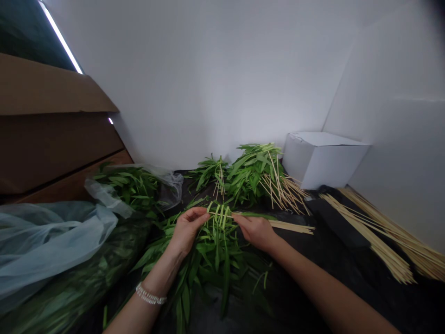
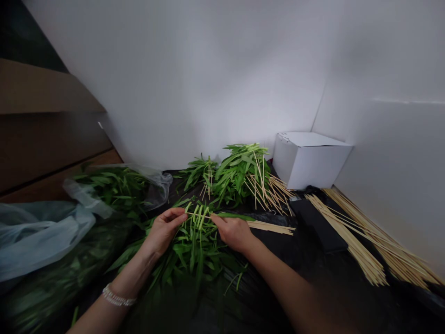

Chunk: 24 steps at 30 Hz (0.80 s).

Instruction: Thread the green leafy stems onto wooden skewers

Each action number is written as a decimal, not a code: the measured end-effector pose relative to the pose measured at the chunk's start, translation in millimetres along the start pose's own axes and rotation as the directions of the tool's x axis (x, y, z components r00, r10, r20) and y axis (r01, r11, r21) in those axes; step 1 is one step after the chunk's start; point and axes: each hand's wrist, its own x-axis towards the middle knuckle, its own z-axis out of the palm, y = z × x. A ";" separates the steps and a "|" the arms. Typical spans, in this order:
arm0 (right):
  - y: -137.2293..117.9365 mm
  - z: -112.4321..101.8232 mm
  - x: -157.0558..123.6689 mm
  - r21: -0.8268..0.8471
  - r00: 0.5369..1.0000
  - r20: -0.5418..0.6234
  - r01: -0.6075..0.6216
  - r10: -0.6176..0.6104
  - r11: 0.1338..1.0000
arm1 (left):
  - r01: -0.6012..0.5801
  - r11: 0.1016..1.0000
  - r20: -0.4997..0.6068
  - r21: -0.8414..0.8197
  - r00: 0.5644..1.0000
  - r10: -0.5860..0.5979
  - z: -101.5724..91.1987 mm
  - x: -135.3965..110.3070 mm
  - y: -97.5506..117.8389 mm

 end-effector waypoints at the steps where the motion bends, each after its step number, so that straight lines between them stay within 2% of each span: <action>1: -0.2 -0.1 0.0 0.000 1.000 -0.001 0.006 -0.006 1.000 | -0.002 1.000 0.001 0.008 1.000 0.002 0.0 0.0 -0.1; 8: -1.3 0.7 -0.4 0.005 1.000 -0.007 0.009 -0.009 1.000 | -0.020 0.999 0.025 0.036 1.000 0.019 -1.3 0.3 0.2; 24: -5.3 3.4 -1.4 -0.017 0.997 -0.051 0.055 -0.055 0.998 | 0.074 0.996 0.115 0.054 0.990 -0.080 -1.3 -1.5 3.0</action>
